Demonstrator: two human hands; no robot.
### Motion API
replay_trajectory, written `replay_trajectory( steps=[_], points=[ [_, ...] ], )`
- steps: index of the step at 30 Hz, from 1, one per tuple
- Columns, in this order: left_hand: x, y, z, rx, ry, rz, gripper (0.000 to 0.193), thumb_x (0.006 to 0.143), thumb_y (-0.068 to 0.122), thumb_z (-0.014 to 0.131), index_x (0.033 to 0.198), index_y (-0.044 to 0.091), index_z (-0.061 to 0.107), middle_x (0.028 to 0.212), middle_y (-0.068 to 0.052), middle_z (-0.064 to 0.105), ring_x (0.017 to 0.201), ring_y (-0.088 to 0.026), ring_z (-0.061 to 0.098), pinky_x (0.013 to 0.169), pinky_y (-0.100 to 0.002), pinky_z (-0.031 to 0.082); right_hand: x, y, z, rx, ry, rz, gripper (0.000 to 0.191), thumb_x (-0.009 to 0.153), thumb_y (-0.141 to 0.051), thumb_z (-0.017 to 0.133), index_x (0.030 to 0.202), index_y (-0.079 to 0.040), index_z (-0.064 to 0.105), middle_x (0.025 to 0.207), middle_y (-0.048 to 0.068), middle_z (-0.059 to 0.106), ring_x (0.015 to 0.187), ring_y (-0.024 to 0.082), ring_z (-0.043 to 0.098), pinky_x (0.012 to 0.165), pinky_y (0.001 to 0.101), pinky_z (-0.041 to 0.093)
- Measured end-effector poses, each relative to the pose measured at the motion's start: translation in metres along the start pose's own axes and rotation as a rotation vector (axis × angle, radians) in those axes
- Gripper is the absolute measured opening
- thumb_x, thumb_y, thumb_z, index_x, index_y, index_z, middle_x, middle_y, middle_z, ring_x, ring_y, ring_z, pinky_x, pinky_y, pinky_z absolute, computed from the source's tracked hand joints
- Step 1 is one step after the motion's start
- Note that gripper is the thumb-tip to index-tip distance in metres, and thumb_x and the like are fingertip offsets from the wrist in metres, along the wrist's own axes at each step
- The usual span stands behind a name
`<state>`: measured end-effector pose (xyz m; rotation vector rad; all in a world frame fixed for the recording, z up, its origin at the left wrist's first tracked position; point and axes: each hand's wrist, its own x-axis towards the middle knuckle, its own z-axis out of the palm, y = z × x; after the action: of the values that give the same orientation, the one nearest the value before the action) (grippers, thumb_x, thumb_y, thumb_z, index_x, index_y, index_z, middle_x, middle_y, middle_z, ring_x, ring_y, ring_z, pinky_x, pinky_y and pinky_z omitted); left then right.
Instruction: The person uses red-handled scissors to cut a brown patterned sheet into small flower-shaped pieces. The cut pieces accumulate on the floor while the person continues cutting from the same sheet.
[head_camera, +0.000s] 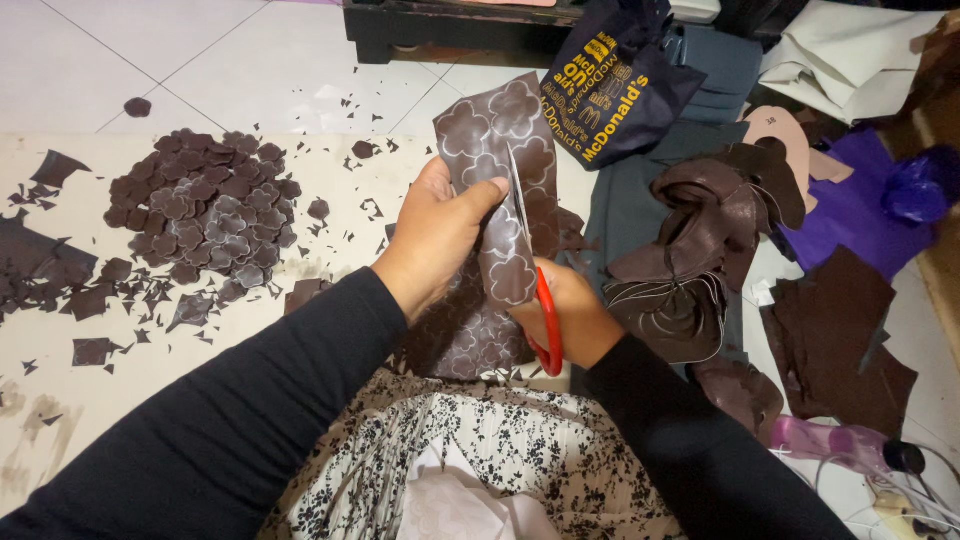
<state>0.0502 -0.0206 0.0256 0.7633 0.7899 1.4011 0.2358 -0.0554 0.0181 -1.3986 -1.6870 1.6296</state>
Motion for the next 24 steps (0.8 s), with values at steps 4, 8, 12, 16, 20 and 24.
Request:
replay_trajectory(
  steps=[4,8,12,16,20,24],
  points=[
    [0.0001,0.0007,0.0003,0.009,0.003,-0.002,0.029,0.095,0.003,0.064,0.123,0.001,0.058,0.107,-0.007,0.071,0.09,-0.012,0.067,0.081,-0.029,0.057,-0.0006,-0.0013,-0.0024,0.042,-0.022,0.042,0.021,0.084,-0.001,0.059,0.103,-0.007,0.065,0.059,-0.001,0.056,0.043,0.009,0.052,0.039,0.0266,0.042],
    [-0.0001,0.0005,-0.0015,0.011,0.006,0.002,0.029,0.095,0.003,0.064,0.123,0.001,0.058,0.108,-0.007,0.071,0.091,-0.012,0.067,0.081,-0.029,0.058,0.0035,0.0029,-0.0003,0.073,-0.042,-0.003,0.018,0.085,-0.001,0.06,0.102,-0.006,0.064,0.062,-0.003,0.057,0.047,0.007,0.052,0.042,0.0255,0.042],
    [0.0006,-0.0007,-0.003,0.012,-0.007,0.042,0.028,0.096,0.004,0.064,0.123,0.001,0.059,0.11,-0.007,0.072,0.095,-0.012,0.068,0.085,-0.028,0.057,0.0055,0.0066,0.0001,0.018,-0.031,0.021,0.014,0.088,-0.009,0.064,0.101,-0.007,0.064,0.059,-0.002,0.056,0.046,0.008,0.053,0.041,0.0258,0.042],
    [0.0003,-0.0004,-0.0034,0.018,0.006,0.016,0.026,0.096,0.004,0.064,0.122,0.0,0.058,0.108,-0.008,0.072,0.092,-0.013,0.068,0.082,-0.03,0.058,0.0057,0.0066,-0.0005,-0.014,-0.03,0.01,0.013,0.093,-0.017,0.067,0.1,-0.007,0.063,0.06,-0.002,0.057,0.047,0.007,0.054,0.043,0.0255,0.043],
    [-0.0005,0.0013,-0.0015,0.011,0.008,0.02,0.027,0.095,0.005,0.064,0.122,0.001,0.058,0.108,-0.007,0.072,0.092,-0.012,0.068,0.082,-0.029,0.058,0.0067,0.006,0.0012,-0.008,-0.005,0.024,0.013,0.091,-0.014,0.067,0.102,-0.008,0.064,0.06,-0.001,0.058,0.046,0.008,0.054,0.042,0.0261,0.043],
    [-0.0013,0.0047,-0.0007,0.035,0.005,0.011,0.025,0.097,0.005,0.065,0.121,-0.001,0.059,0.108,-0.009,0.073,0.091,-0.013,0.069,0.081,-0.03,0.059,0.0061,0.0061,0.0005,0.028,-0.018,-0.019,0.016,0.088,-0.009,0.067,0.103,-0.008,0.064,0.064,-0.002,0.059,0.047,0.008,0.055,0.042,0.0264,0.044]
  ],
)
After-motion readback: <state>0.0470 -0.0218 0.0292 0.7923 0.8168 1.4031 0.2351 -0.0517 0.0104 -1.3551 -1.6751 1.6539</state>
